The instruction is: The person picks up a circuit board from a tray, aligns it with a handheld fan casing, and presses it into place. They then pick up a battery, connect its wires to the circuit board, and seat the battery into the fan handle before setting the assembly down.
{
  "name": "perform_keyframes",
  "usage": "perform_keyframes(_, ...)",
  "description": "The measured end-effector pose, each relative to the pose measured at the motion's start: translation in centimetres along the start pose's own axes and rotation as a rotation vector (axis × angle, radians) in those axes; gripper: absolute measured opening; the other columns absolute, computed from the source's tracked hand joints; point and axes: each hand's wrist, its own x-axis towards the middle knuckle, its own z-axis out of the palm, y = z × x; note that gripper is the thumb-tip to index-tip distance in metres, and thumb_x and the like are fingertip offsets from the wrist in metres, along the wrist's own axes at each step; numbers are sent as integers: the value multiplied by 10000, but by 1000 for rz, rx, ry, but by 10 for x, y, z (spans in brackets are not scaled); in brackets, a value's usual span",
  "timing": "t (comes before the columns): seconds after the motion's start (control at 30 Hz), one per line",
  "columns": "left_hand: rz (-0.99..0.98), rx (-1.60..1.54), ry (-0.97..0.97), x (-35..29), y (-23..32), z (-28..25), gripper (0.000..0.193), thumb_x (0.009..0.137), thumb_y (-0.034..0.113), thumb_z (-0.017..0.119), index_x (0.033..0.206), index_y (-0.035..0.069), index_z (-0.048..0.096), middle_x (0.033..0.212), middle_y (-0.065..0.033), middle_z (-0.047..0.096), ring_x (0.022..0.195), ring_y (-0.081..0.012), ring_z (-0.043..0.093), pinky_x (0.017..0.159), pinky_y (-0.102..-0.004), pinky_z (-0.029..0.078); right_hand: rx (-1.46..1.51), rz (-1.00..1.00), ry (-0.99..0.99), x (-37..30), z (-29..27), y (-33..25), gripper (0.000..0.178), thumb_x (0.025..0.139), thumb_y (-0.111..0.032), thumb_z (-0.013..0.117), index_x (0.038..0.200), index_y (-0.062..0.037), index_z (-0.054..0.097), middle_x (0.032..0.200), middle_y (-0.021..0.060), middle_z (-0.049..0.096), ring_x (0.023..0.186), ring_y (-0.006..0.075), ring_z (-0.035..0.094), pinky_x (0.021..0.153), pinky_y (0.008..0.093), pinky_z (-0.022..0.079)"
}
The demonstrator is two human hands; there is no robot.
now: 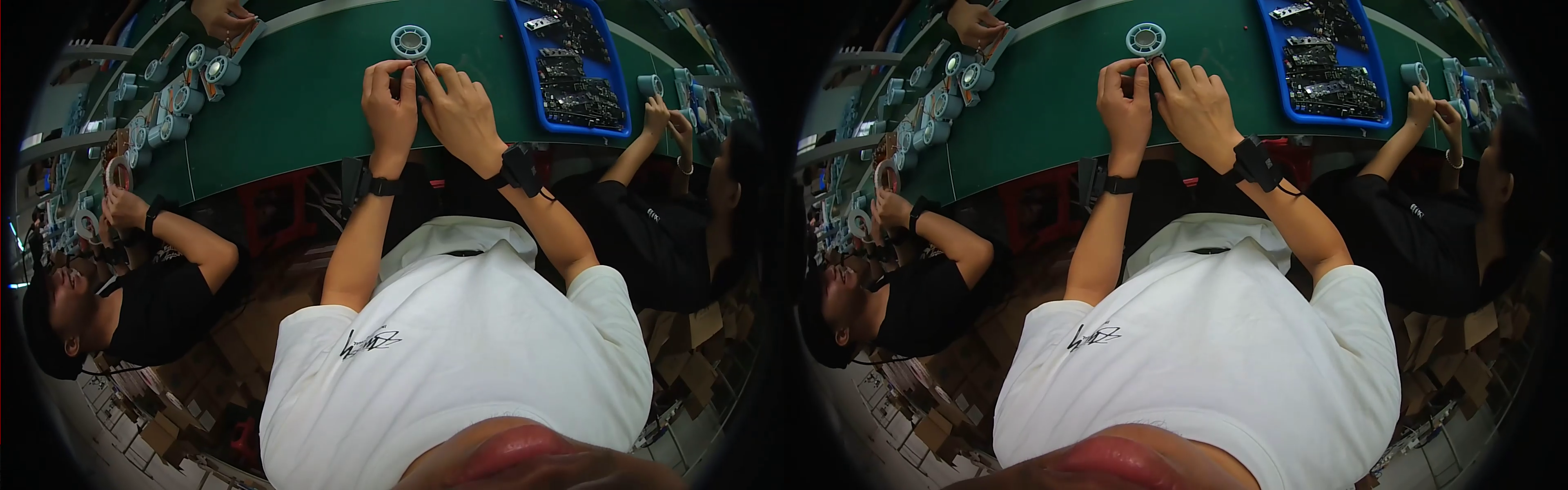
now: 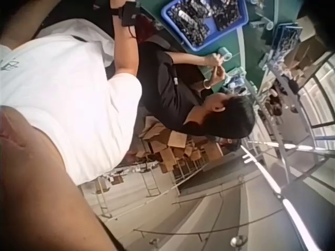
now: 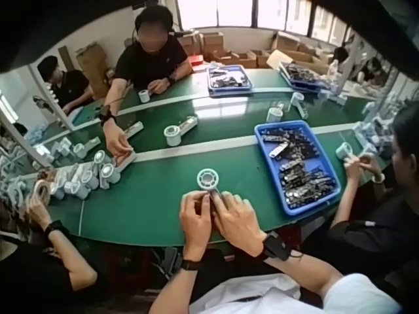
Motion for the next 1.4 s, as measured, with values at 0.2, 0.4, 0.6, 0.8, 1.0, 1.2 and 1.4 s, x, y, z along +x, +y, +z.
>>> perform_keyframes(0.2, 14, 38, 18, -1, -1, -1, 125, 1043, 165, 741, 1085, 47, 741, 1033, -58, 678, 720, -136, 638, 636, -299, 513, 157, -10, 24, -7, -6, 7, 577, 917, -153, 756, 1470, -66, 619, 1227, 103, 679, 986, 289, 665, 811, 405, 542)
perform_keyframes(0.4, -17, -10, -9, -2, -2, -2, 131, 1030, 161, 763, 1095, 50, 743, 936, -33, 681, 703, -112, 621, 632, -278, 496, 133, 49, -29, 1, -2, 5, 573, 920, -153, 745, 1474, -79, 617, 1218, 95, 704, 971, 306, 677, 841, 415, 552)
perform_keyframes(0.6, -53, 17, -40, 3, 0, 2, 144, 1014, 159, 786, 1097, 49, 744, 832, 4, 659, 695, -76, 576, 622, -251, 461, 379, 64, 39, 0, 0, 28, 563, 920, -129, 728, 1470, -80, 618, 1169, 110, 715, 964, 319, 685, 852, 434, 561)
perform_keyframes(0.8, -22, 11, -40, -1, 2, 2, 138, 1013, 136, 781, 1112, 50, 738, 847, 12, 654, 692, -68, 547, 619, -252, 447, 447, 150, 33, -9, -5, 30, 570, 909, -102, 721, 1470, -129, 624, 1159, 126, 723, 976, 349, 697, 858, 448, 571)
perform_keyframes(1.0, -69, 10, -27, -7, 1, -1, 129, 1010, 123, 781, 1110, 54, 737, 878, 10, 665, 713, -67, 561, 625, -257, 459, 461, 20, 73, -9, -5, 31, 657, 890, -79, 726, 1525, -141, 570, 1160, 130, 725, 934, 353, 702, 827, 455, 576)
perform_keyframes(1.2, 13, 8, -8, -5, 1, 1, 128, 1010, 118, 780, 1114, 56, 737, 872, 10, 663, 709, -66, 560, 622, -253, 454, 462, 49, 47, -1, -11, 31, 626, 881, -90, 732, 1491, -132, 597, 1146, 126, 723, 918, 335, 704, 810, 454, 581)
perform_keyframes(1.4, -43, 7, -20, -1, -2, -4, 129, 1014, 128, 780, 1110, 55, 737, 871, 12, 655, 706, -68, 560, 624, -253, 452, 444, 29, 112, 0, -4, 32, 536, 867, -120, 742, 1398, -122, 667, 1070, 110, 709, 882, 320, 698, 792, 438, 583)
